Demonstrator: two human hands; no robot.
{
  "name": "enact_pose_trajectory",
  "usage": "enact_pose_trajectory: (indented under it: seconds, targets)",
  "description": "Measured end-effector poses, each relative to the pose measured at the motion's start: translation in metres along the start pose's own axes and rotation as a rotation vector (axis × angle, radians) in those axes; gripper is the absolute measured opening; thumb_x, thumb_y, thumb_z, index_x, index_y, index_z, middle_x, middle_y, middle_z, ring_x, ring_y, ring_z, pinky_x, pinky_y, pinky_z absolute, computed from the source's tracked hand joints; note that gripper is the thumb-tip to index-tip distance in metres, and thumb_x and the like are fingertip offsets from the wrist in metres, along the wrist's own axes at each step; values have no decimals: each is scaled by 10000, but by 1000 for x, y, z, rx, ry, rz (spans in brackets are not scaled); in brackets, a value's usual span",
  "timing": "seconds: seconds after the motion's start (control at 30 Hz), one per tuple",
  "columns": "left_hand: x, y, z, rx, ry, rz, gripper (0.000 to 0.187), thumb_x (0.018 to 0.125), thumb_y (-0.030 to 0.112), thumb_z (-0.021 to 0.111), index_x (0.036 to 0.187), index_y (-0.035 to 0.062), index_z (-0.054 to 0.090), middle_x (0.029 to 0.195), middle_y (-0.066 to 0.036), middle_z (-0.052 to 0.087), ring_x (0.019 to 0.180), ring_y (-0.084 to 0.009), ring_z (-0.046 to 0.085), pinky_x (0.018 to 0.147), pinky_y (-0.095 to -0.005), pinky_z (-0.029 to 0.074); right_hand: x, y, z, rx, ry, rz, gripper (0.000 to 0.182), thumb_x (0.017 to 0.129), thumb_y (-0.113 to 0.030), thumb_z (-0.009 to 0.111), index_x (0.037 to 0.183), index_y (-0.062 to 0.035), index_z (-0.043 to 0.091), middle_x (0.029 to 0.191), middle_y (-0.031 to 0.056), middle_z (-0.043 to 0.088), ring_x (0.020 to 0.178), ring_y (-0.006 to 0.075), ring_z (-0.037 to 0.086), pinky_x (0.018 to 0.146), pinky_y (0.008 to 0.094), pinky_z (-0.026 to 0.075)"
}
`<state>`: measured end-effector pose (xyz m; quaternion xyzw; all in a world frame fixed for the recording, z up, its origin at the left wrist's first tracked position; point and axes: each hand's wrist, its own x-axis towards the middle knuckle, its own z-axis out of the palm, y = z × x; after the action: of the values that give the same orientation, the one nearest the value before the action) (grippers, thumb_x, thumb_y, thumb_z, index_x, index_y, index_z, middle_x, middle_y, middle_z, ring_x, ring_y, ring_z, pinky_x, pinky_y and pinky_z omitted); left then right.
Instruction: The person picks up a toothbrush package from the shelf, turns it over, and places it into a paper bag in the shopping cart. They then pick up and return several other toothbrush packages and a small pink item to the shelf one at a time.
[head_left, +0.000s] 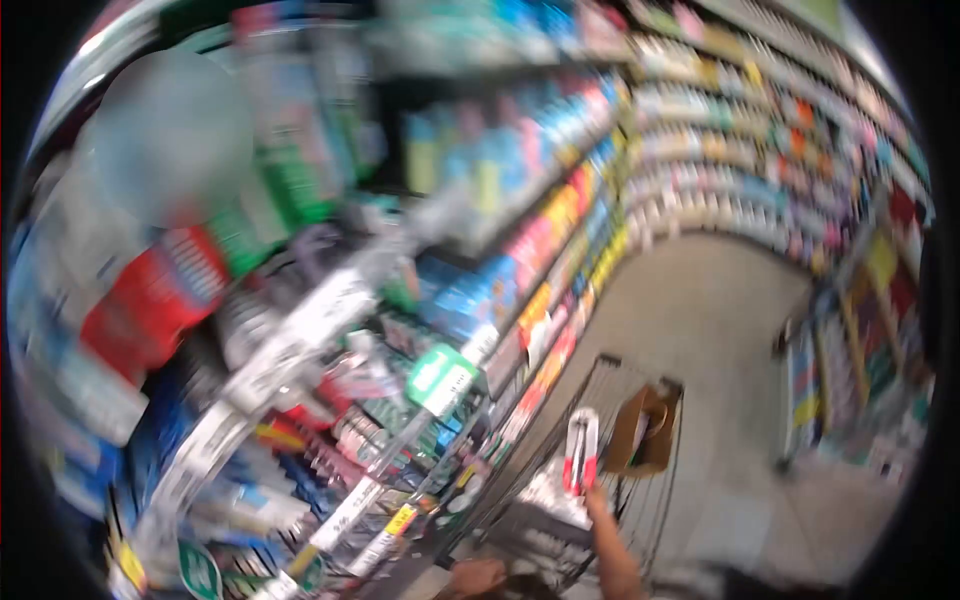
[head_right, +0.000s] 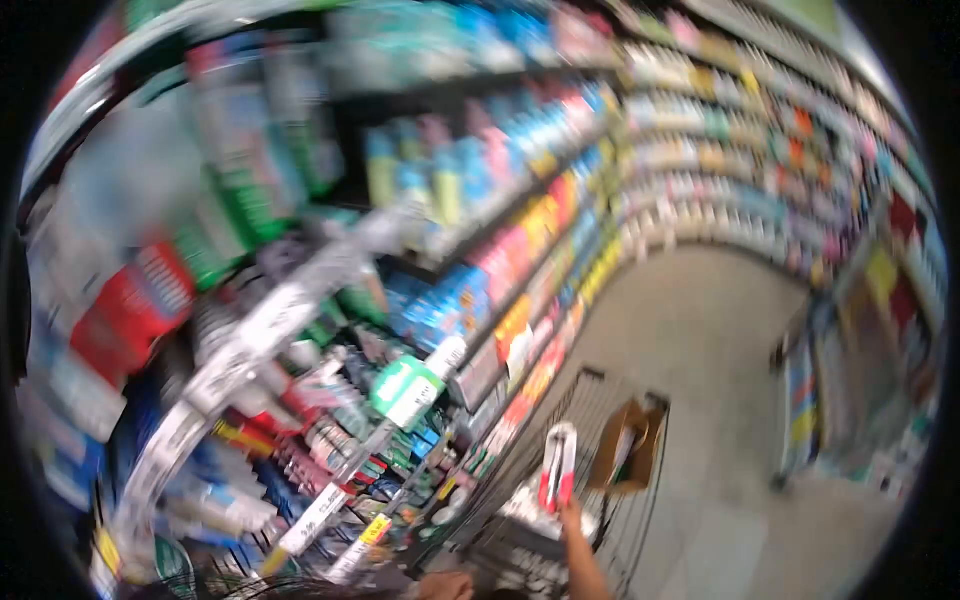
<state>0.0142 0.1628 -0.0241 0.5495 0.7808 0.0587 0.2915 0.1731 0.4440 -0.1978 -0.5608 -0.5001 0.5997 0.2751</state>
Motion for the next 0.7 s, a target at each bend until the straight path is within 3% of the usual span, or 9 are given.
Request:
enact_pose_trajectory:
  seconds: [0.07, 0.1, 0.2, 0.4, 0.43, 0.47, 0.5, 0.6, 0.7]
  targets:
    - [6, 8, -4, 10, 10, 47, 161, 659, 271, 587, 697, 117, 614, 634, -89, 562, 581, -293, 576, 503, -397, 437, -31, -47, -3, 104, -71, -296, 252, 889, -295, 526, 1036, -91, 554, 759, 38, 574, 559, 147, 524, 451, 283, 428]
    - [7, 10, -1, 6, 21, 68, 160, 665, 266, 583, 701, 114, 614, 646, -94, 566, 592, -295, 579, 508, -399, 442, -60, -80, -10, 131, -134, 12, 279, 905, -297, 515, 1109, -108, 510, 826, 45, 598, 595, 154, 574, 445, 289, 449]
    - [5, 11, -2, 4, 58, 107, 158, 683, 253, 571, 714, 104, 617, 683, -109, 578, 624, -302, 591, 525, -408, 459, -98, -139, -3, 80, -311, -56, 278, 929, -249, 489, 1173, -116, 477, 887, 56, 609, 625, 169, 608, 459, 303, 477]
    - [1, 4, 8, 42, 33, 174, 160, 720, 227, 547, 738, 86, 621, 755, -140, 603, 687, -316, 614, 559, -425, 492, -181, -249, 59, 222, -588, -327, 301, 925, -210, 497, 1157, -19, 472, 900, 95, 609, 661, 215, 632, 563, 321, 532]
    - [2, 2, 12, 44, 54, 195, 160, 726, 222, 543, 743, 83, 621, 767, -145, 607, 697, -319, 618, 564, -428, 497, -195, -266, 71, 255, -655, -342, 283, 929, -197, 490, 1143, -12, 475, 892, 102, 610, 658, 211, 630, 567, 317, 532]
    - [2, -1, 17, 4, 143, 238, 250, 684, 325, 557, 695, 83, 619, 628, -144, 613, 609, -341, 617, 522, -461, 477, -207, -277, 81, 289, -719, -353, 265, 933, -183, 482, 1129, -5, 478, 883, 110, 610, 655, 208, 629, 570, 314, 532]
    - [3, -3, 21, 13, 131, 236, 275, 707, 330, 535, 714, 70, 625, 684, -172, 630, 669, -339, 631, 584, -464, 495, -210, -283, 92, 302, -783, -348, 267, 930, -175, 489, 1130, 2, 480, 887, 116, 610, 648, 199, 621, 581, 314, 530]
    - [-5, -7, 18, 29, 240, 316, 181, 718, 262, 557, 712, 82, 573, 607, -108, 590, 584, -317, 605, 531, -432, 483, -214, -298, 131, 281, -844, -429, 331, 925, -242, 504, 1166, -17, 468, 876, 71, 594, 659, 147, 582, 579, 287, 491]
    - [-8, -11, 19, 8, 237, 336, 248, 756, 311, 508, 714, 77, 581, 630, -139, 608, 601, -333, 612, 542, -469, 487, -223, -329, 163, 324, -896, -407, 312, 936, -250, 483, 1156, -29, 475, 888, 55, 591, 645, 131, 564, 571, 280, 482]
